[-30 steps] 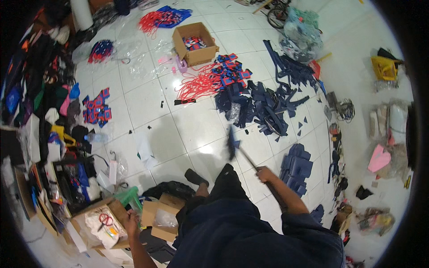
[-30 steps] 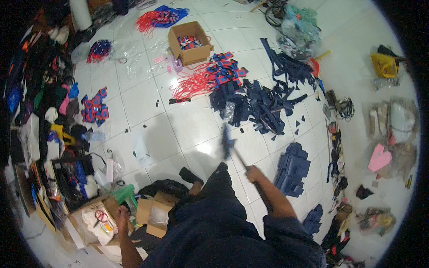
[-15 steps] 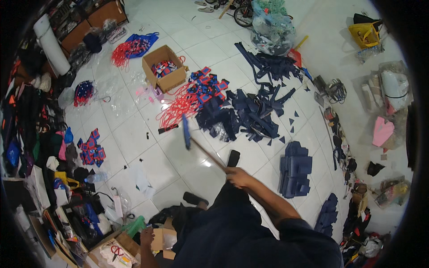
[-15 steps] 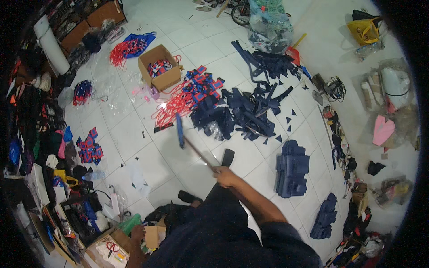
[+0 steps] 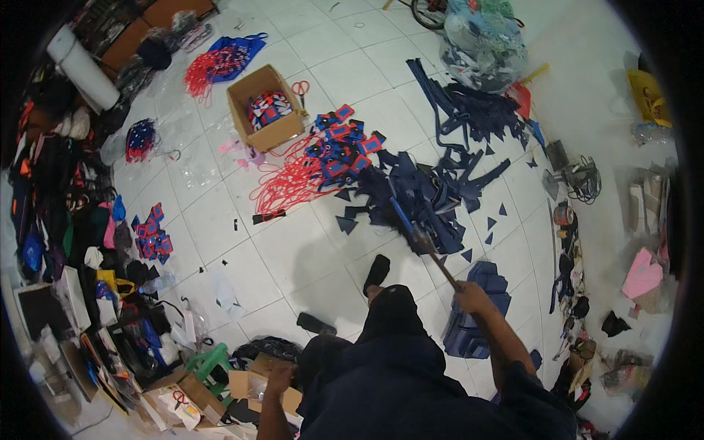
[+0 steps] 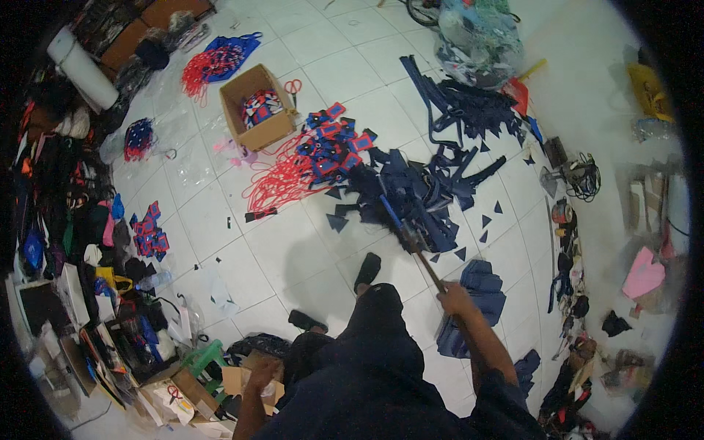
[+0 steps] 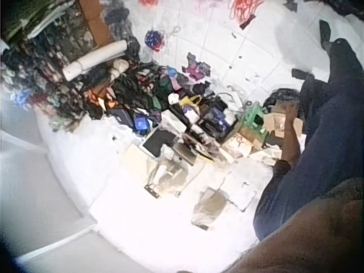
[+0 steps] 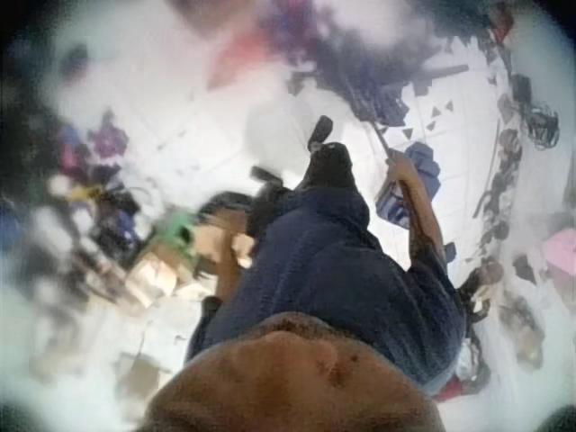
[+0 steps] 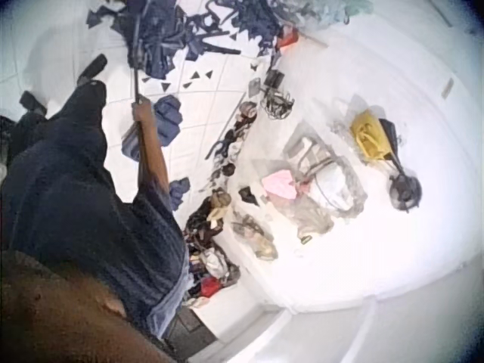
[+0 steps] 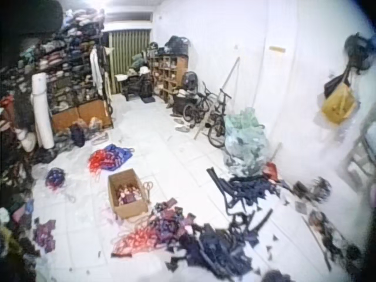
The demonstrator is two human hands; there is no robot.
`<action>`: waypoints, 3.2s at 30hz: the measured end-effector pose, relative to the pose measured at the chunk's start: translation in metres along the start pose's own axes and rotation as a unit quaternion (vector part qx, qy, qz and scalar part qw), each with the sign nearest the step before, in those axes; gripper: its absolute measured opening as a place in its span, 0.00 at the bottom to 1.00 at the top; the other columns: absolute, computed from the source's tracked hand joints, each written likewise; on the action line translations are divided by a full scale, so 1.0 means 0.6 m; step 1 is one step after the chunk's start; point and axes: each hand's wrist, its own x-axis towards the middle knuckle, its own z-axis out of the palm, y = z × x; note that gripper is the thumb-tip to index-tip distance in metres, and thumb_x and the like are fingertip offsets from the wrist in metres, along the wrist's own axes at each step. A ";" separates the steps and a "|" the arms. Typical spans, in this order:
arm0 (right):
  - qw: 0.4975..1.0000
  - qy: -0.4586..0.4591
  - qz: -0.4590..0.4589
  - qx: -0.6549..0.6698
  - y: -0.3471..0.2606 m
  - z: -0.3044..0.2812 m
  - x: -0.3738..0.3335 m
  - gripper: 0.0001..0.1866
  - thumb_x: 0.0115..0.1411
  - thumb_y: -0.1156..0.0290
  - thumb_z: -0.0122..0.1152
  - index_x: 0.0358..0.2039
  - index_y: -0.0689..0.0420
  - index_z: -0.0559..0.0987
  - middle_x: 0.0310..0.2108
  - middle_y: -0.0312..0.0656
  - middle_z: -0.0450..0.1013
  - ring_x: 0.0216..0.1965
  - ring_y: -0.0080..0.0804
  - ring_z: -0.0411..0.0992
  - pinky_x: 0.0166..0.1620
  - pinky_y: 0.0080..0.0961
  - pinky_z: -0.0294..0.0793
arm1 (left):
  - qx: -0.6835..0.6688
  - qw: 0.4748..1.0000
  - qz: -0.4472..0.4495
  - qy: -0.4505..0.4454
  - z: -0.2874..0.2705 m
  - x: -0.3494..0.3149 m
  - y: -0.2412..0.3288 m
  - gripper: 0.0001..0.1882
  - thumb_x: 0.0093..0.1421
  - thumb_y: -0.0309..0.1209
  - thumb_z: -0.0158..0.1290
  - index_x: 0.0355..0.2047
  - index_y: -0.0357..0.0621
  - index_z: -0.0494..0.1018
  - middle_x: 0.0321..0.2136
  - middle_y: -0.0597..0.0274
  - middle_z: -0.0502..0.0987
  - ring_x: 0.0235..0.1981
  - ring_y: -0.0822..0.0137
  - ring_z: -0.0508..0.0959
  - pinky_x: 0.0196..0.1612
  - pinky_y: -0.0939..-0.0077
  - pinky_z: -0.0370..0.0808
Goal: The person handles a blue fabric strap and then sweeps various textile scraps into a pile on a tiled floor using a broom.
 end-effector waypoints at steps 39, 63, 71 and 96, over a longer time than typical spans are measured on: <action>0.905 -0.104 0.030 0.411 -0.377 0.185 0.050 0.18 0.56 0.72 0.53 0.48 0.59 0.73 0.16 0.35 0.66 0.12 0.21 0.62 0.13 0.20 0.61 | -0.143 0.981 0.016 0.133 -0.432 0.131 0.180 0.12 0.60 0.37 0.51 0.40 0.46 0.69 0.29 0.67 0.72 0.25 0.75 0.71 0.24 0.84 0.66; 0.980 0.146 0.065 0.118 -0.136 0.049 0.079 0.17 0.52 0.66 0.49 0.37 0.65 0.75 0.32 0.59 0.74 0.33 0.56 0.74 0.38 0.42 0.74 | -0.048 0.995 -0.007 0.090 -0.416 0.177 0.299 0.17 0.57 0.37 0.53 0.44 0.42 0.67 0.33 0.62 0.73 0.28 0.70 0.74 0.29 0.78 0.70; 0.895 0.025 0.128 0.426 -0.193 0.057 -0.056 0.20 0.55 0.67 0.56 0.50 0.54 0.72 0.18 0.44 0.69 0.14 0.31 0.68 0.18 0.29 0.67 | -0.006 0.994 -0.085 0.066 -0.369 0.202 0.290 0.15 0.57 0.34 0.53 0.43 0.42 0.68 0.29 0.61 0.73 0.25 0.72 0.74 0.22 0.78 0.68; 0.961 0.233 0.066 -0.130 -0.059 -0.574 0.582 0.16 0.55 0.70 0.48 0.42 0.66 0.70 0.38 0.61 0.73 0.40 0.52 0.75 0.43 0.45 0.74 | -0.127 0.979 -0.118 0.110 0.051 0.072 0.408 0.13 0.59 0.34 0.48 0.43 0.44 0.68 0.33 0.64 0.73 0.30 0.69 0.74 0.30 0.73 0.71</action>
